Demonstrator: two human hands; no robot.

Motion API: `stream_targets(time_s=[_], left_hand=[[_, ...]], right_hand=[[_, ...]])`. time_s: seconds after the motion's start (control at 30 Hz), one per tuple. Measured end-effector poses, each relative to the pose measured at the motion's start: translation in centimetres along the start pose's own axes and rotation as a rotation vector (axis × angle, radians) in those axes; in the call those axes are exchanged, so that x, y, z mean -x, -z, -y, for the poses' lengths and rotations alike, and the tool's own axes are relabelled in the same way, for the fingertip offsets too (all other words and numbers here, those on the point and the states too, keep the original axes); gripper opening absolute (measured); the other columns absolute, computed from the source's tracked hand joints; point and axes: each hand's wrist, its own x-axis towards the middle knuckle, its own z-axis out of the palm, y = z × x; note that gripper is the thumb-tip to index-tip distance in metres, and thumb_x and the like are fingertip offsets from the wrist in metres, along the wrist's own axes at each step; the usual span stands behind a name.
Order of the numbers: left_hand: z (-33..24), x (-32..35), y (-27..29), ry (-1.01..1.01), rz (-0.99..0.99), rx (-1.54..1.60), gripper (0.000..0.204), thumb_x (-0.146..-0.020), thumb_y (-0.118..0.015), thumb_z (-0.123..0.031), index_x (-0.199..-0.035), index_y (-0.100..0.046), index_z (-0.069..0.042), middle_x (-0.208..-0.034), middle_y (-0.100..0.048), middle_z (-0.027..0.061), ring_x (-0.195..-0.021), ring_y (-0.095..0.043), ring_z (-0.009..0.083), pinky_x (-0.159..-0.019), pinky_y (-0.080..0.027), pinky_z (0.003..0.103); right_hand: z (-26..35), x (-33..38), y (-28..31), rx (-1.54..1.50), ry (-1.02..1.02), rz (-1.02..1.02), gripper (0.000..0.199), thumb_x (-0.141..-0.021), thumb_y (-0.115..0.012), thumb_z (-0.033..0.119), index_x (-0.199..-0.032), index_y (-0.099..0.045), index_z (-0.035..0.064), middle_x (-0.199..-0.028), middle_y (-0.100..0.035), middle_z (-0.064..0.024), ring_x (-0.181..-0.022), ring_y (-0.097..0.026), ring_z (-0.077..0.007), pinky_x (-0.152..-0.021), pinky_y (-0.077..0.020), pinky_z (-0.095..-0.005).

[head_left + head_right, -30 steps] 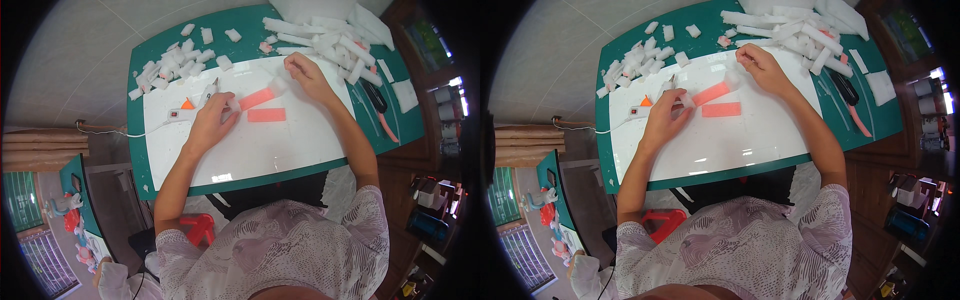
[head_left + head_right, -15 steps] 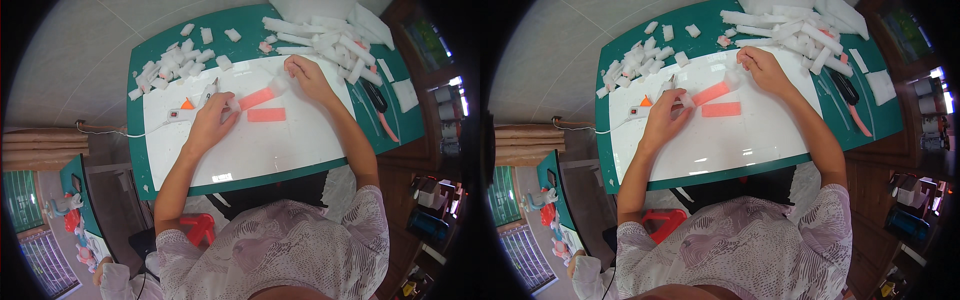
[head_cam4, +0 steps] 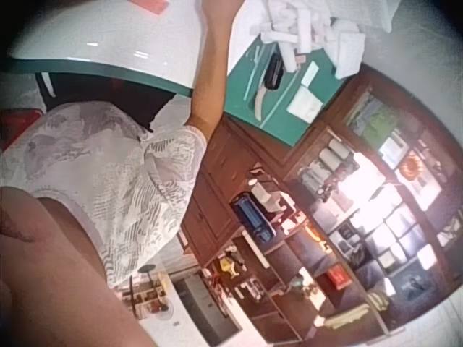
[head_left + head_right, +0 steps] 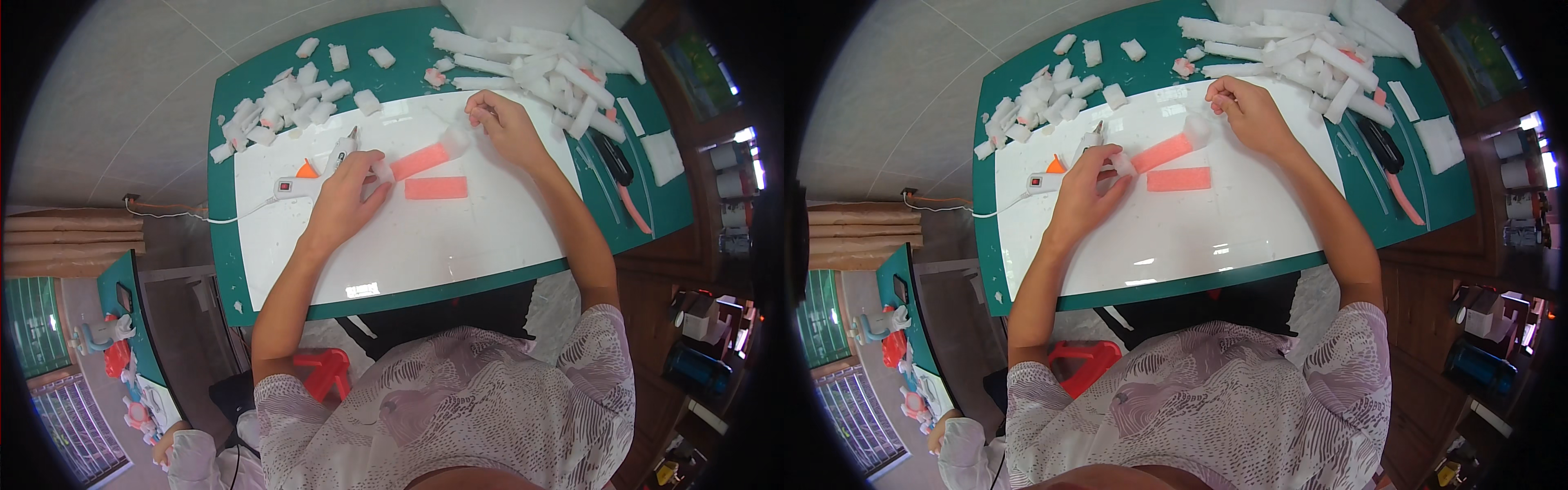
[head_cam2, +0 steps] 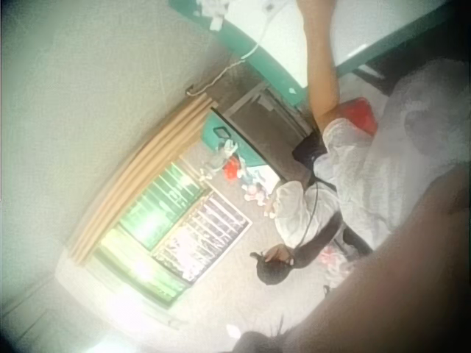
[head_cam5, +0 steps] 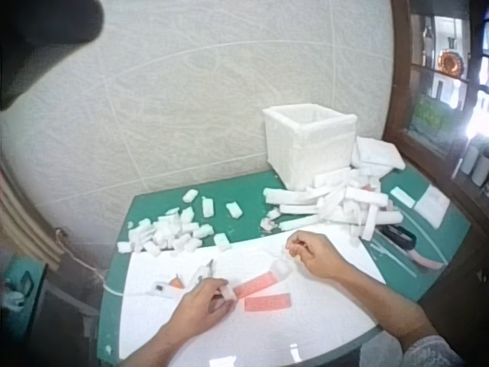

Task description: The person handles foam pieces, fits foam blocks and strips together, and uses a hot glue gun to assemble foam parts on a work surface.

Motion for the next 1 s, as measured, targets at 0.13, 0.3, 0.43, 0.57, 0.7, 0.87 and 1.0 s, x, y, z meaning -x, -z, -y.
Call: stream_targets(time_s=[0.13,0.3,0.43,0.57,0.7,0.87,1.0], left_hand=[[-0.58,-0.14,0.28,0.083,0.043,0.031,0.039,-0.088,-0.07,-0.008,-0.123,-0.056,0.001,-0.125,-0.059,0.0166,-0.11,-0.065,0.0279,-0.094,-0.055,0.034],[-0.47,-0.12,0.29,0.075,0.039,0.035,0.039,-0.088,-0.071,-0.008,-0.123,-0.056,0.001,-0.125,-0.059,0.0164,-0.11,-0.065,0.0279,-0.094,-0.055,0.034],[-0.57,-0.19,0.32,0.075,0.046,0.024,0.039,-0.088,-0.07,-0.008,-0.122,-0.056,0.001,-0.124,-0.06,0.0165,-0.11,-0.065,0.028,-0.094,-0.055,0.034],[-0.53,-0.17,0.3,0.069,0.042,0.035,0.038,-0.088,-0.07,-0.008,-0.122,-0.056,0.001,-0.124,-0.059,0.0166,-0.11,-0.065,0.0282,-0.094,-0.055,0.034],[-0.21,-0.03,0.19,0.043,0.028,0.024,0.038,-0.088,-0.069,-0.009,-0.123,-0.055,0.0,-0.123,-0.06,0.0157,-0.105,-0.066,0.0287,-0.092,-0.055,0.034],[-0.16,0.02,0.06,0.015,0.013,0.008,0.038,-0.089,-0.069,-0.011,-0.123,-0.053,-0.001,-0.122,-0.06,0.0147,-0.1,-0.067,0.0288,-0.088,-0.056,0.034],[-0.23,-0.06,0.08,0.016,0.017,0.011,0.038,-0.089,-0.068,-0.011,-0.123,-0.053,-0.001,-0.122,-0.059,0.015,-0.102,-0.066,0.0292,-0.09,-0.056,0.034]], right_hand=[[-0.08,0.06,-0.01,-0.051,-0.02,0.029,0.01,-0.098,-0.051,0.005,-0.099,-0.061,0.0029,-0.091,-0.063,-0.0035,-0.084,-0.059,-0.0107,-0.073,-0.0479,-0.0259],[-0.04,-0.06,0.16,-0.034,-0.039,0.044,0.01,-0.098,-0.051,0.006,-0.1,-0.06,0.003,-0.093,-0.063,-0.0035,-0.086,-0.06,-0.011,-0.074,-0.0483,-0.0264],[-0.28,-0.05,0.28,-0.043,-0.01,0.038,0.01,-0.1,-0.05,0.01,-0.101,-0.058,0.0036,-0.091,-0.061,-0.0025,-0.085,-0.058,-0.0106,-0.073,-0.0475,-0.0258],[-0.74,-0.28,0.32,-0.073,0.071,0.01,0.011,-0.098,-0.051,0.009,-0.102,-0.058,0.0022,-0.085,-0.061,-0.0055,-0.077,-0.056,-0.0137,-0.073,-0.047,-0.0275],[-0.36,-0.21,0.35,-0.09,0.128,-0.037,0.01,-0.099,-0.049,0.011,-0.102,-0.056,0.0037,-0.08,-0.055,-0.0037,-0.072,-0.05,-0.0124,-0.069,-0.0428,-0.0263],[-0.13,0.12,0.37,-0.146,0.143,-0.07,0.012,-0.102,-0.048,0.016,-0.103,-0.055,0.0055,-0.076,-0.049,-0.0003,-0.068,-0.042,-0.0098,-0.064,-0.0368,-0.0244],[0.0,0.23,0.56,-0.206,0.126,-0.076,0.013,-0.104,-0.048,0.019,-0.102,-0.053,0.0068,-0.074,-0.043,0.002,-0.066,-0.036,-0.008,-0.061,-0.0314,-0.0233]])
